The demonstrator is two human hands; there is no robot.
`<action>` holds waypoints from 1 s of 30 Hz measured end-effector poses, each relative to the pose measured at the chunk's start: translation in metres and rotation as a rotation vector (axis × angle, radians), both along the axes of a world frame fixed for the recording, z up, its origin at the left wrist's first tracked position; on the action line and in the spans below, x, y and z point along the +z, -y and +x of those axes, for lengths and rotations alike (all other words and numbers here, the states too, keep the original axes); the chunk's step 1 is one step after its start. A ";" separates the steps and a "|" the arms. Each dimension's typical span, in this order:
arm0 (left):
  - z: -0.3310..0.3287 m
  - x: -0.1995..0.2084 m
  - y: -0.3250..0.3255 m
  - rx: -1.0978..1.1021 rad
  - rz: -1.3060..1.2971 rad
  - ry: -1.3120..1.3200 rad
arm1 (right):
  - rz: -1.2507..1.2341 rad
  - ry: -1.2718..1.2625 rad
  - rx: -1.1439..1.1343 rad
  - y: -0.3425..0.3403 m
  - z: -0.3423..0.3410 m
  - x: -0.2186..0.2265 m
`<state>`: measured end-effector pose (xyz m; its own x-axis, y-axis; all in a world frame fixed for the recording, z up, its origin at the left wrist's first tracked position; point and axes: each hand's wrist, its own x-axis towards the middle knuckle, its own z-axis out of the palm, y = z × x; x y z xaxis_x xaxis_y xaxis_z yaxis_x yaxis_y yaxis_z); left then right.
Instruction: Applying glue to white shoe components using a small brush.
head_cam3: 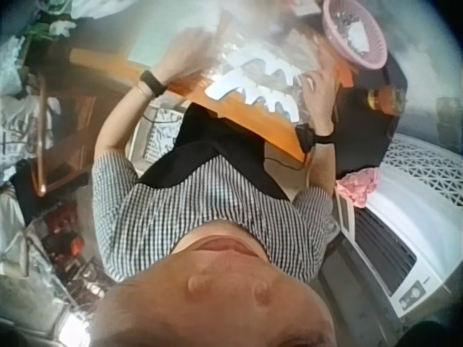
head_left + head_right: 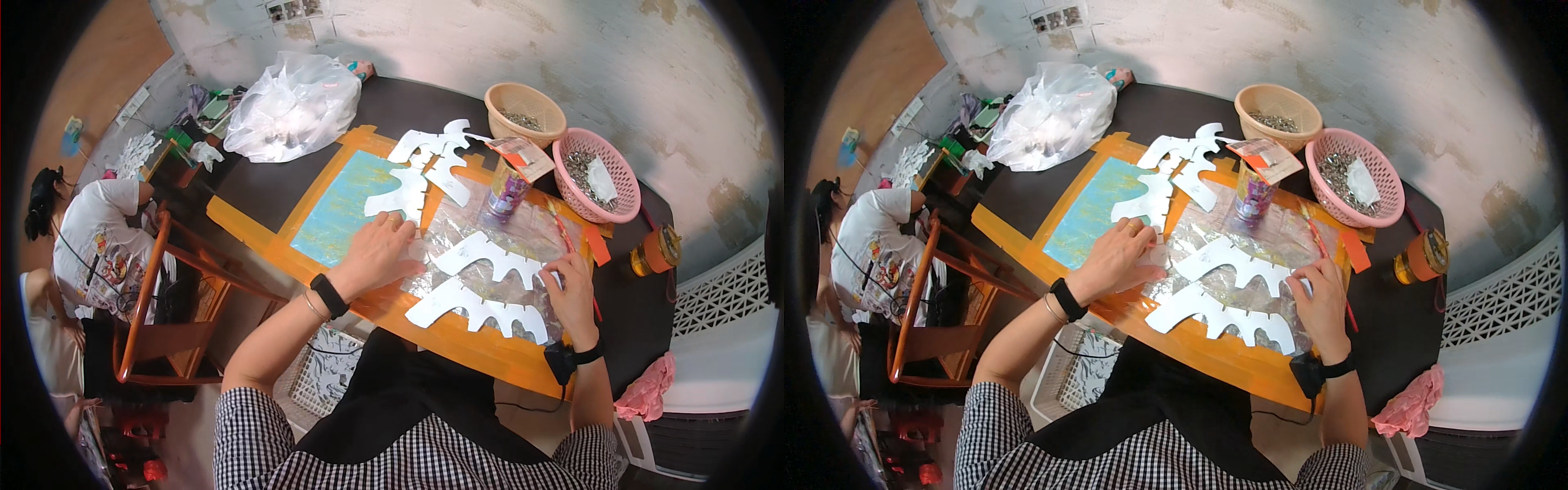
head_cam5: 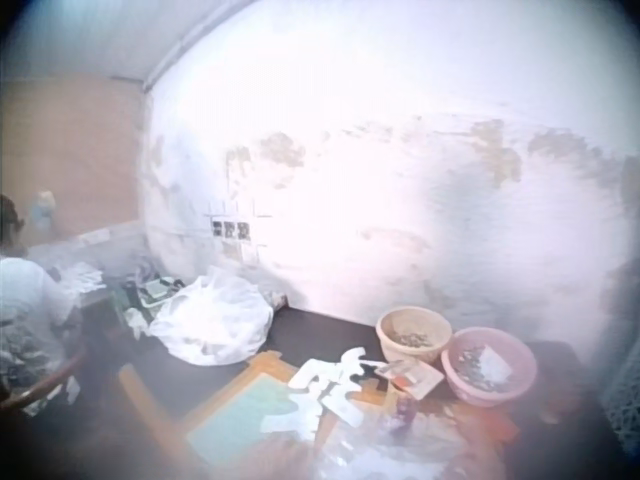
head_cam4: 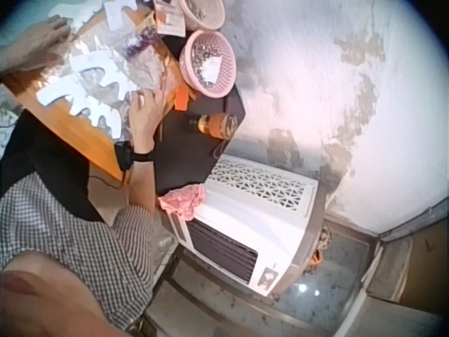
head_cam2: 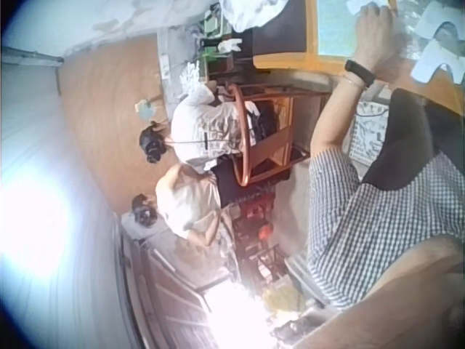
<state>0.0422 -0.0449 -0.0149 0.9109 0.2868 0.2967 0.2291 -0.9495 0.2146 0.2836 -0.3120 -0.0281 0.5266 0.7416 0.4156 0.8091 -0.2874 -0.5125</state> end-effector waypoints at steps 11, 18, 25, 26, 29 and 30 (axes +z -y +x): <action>-0.010 -0.009 0.021 0.018 0.122 -0.031 | 0.020 -0.008 0.039 0.002 0.007 -0.007; -0.001 0.008 0.031 0.136 0.150 -0.244 | 0.028 -0.092 0.033 0.006 0.006 -0.006; -0.044 0.106 -0.010 0.104 -0.760 0.262 | 0.042 -0.111 0.042 0.009 0.010 -0.009; -0.055 0.120 -0.012 0.090 -0.990 0.310 | 0.045 -0.120 0.050 0.007 0.009 -0.009; -0.070 0.119 -0.030 0.141 -1.025 0.194 | 0.029 -0.184 0.035 0.007 0.009 -0.008; -0.074 0.110 -0.039 0.169 -1.040 0.099 | 0.021 -0.167 0.029 0.007 0.010 -0.008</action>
<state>-0.0318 -0.0058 0.0948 0.8206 0.5632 -0.0969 0.2777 -0.2448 0.9290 0.2934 -0.3193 -0.0362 0.5682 0.7493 0.3401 0.7201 -0.2528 -0.6462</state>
